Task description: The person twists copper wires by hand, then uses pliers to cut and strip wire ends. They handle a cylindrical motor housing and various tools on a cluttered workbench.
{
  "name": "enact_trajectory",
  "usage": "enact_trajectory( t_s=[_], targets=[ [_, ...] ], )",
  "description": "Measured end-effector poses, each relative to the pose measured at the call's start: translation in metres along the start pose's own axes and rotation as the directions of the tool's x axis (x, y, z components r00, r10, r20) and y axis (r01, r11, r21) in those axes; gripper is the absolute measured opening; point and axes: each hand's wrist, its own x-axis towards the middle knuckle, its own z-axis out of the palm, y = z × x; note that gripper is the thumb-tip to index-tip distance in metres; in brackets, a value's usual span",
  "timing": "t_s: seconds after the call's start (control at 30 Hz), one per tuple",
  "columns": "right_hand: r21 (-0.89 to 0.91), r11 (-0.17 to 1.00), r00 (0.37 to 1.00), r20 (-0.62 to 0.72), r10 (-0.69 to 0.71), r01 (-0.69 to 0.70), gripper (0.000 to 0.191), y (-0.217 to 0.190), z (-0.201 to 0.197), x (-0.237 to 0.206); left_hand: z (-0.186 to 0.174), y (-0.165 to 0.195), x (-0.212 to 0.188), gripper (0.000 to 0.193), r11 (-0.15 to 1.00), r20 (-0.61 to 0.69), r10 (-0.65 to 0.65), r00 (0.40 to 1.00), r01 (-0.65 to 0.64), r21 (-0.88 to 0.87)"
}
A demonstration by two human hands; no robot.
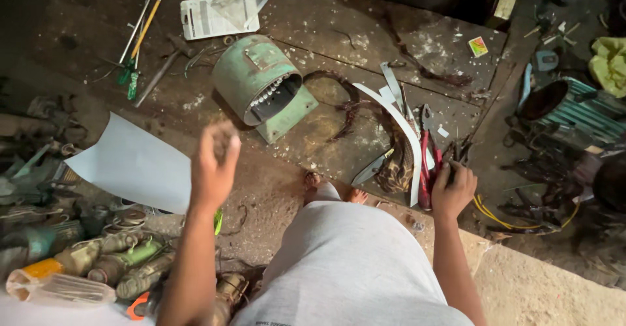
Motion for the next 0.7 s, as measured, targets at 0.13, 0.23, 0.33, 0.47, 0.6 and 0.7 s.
enact_trajectory(
  t_s=[0.13,0.23,0.33,0.47,0.6,0.7],
  targets=[
    [0.037,0.999,0.999,-0.034,-0.006,0.007,0.005,-0.003,0.001,0.001,0.005,-0.002,0.076,0.031,0.948,-0.16,0.285,0.945,-0.253,0.191],
    [0.054,0.999,1.0,-0.023,0.003,-0.002,0.005,-0.005,0.0,0.002,0.017,-0.014,0.135,0.034,0.892,-0.165,0.388,0.907,-0.324,0.314],
    [0.073,0.997,1.0,-0.011,0.019,-0.018,0.005,-0.008,-0.002,0.003,0.027,-0.028,0.18,0.041,0.948,-0.031,0.136,0.99,-0.121,0.295],
    [0.057,0.998,1.0,-0.004,0.004,-0.004,0.004,-0.008,-0.004,0.006,0.047,-0.042,0.219,0.055,0.969,0.175,0.105,0.979,-0.14,0.205],
    [0.004,1.0,0.999,-0.04,0.006,-0.006,0.007,-0.005,-0.007,0.011,0.054,-0.047,0.227,0.063,0.985,0.338,0.12,0.933,-0.069,-0.157],
    [-0.022,0.997,0.996,-0.045,0.078,-0.08,0.007,-0.003,-0.009,0.012,0.053,-0.047,0.222,0.065,0.988,0.303,0.065,0.951,-0.104,0.114]
  ],
)
